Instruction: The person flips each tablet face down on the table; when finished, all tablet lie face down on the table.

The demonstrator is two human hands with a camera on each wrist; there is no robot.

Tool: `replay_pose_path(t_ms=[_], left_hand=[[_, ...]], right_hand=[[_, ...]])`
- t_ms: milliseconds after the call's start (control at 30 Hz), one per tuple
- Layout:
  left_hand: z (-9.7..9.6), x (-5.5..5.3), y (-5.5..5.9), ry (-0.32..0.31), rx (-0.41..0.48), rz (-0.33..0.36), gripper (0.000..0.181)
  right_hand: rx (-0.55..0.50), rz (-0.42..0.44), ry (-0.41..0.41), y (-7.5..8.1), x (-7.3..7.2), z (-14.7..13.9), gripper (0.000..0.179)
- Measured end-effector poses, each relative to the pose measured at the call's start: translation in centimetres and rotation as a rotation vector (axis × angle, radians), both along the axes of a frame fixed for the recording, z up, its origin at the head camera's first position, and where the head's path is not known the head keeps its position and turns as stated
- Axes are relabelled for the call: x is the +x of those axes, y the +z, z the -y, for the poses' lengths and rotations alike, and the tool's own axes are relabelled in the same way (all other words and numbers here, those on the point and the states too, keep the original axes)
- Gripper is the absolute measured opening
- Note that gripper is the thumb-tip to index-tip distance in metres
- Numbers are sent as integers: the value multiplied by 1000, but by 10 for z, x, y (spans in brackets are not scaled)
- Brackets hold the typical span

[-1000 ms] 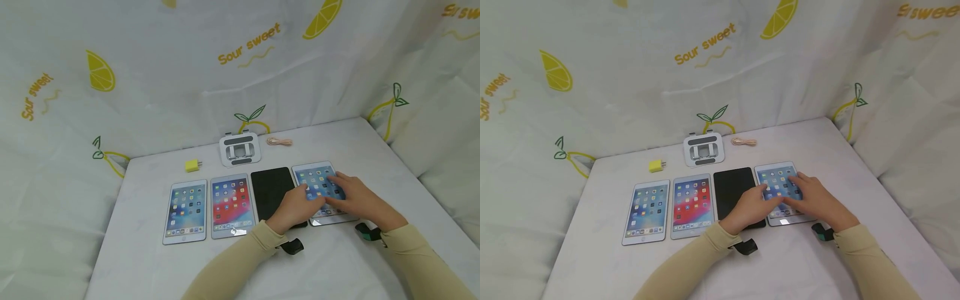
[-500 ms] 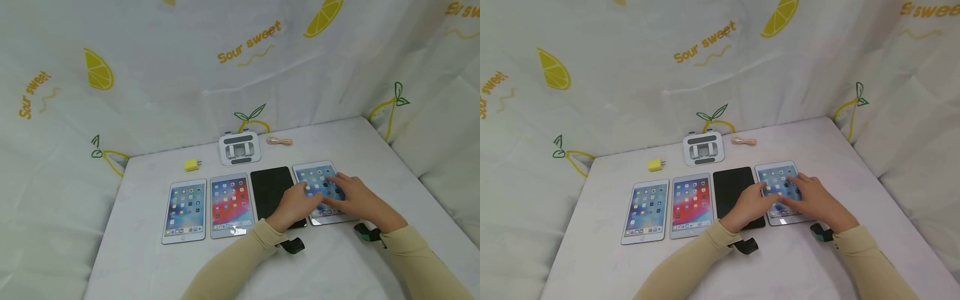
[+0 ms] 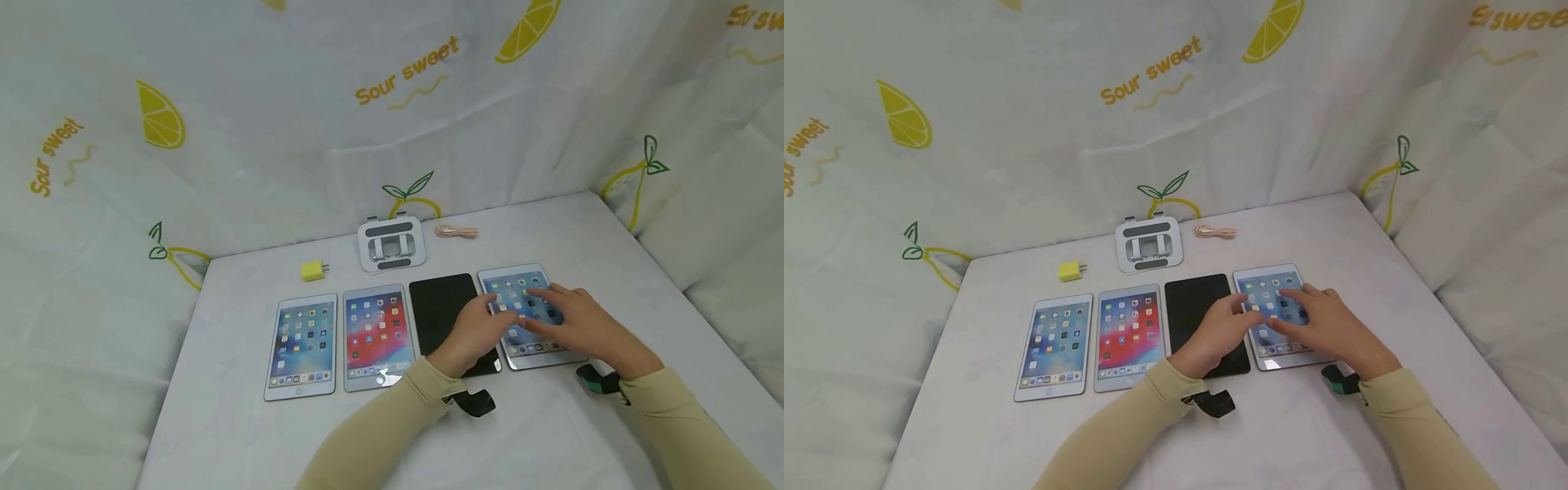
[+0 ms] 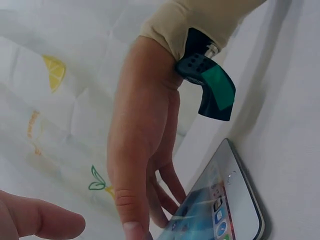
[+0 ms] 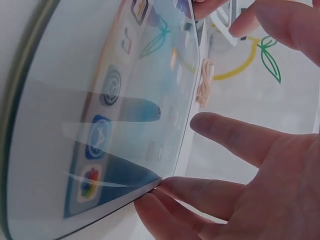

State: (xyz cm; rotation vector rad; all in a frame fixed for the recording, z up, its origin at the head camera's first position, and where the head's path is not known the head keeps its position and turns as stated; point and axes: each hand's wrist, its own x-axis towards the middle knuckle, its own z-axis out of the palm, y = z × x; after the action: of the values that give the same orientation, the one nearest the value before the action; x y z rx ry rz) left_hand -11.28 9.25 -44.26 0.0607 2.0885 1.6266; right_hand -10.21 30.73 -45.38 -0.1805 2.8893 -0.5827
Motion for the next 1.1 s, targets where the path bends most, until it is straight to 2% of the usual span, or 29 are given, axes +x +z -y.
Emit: replay_pose_path(t_ms=[233, 500, 633, 1100], left_hand=[[2, 3, 5, 18, 53, 25, 71], [10, 1, 14, 65, 185, 46, 68], [13, -1, 18, 66, 240, 55, 66], [19, 0, 26, 41, 201, -22, 70]], right_hand=[[-10, -10, 3, 2, 2, 4, 86], [-39, 1, 5, 4, 2, 11, 87], [-70, 25, -1, 5, 2, 14, 89], [-184, 29, 42, 8, -2, 20, 88]])
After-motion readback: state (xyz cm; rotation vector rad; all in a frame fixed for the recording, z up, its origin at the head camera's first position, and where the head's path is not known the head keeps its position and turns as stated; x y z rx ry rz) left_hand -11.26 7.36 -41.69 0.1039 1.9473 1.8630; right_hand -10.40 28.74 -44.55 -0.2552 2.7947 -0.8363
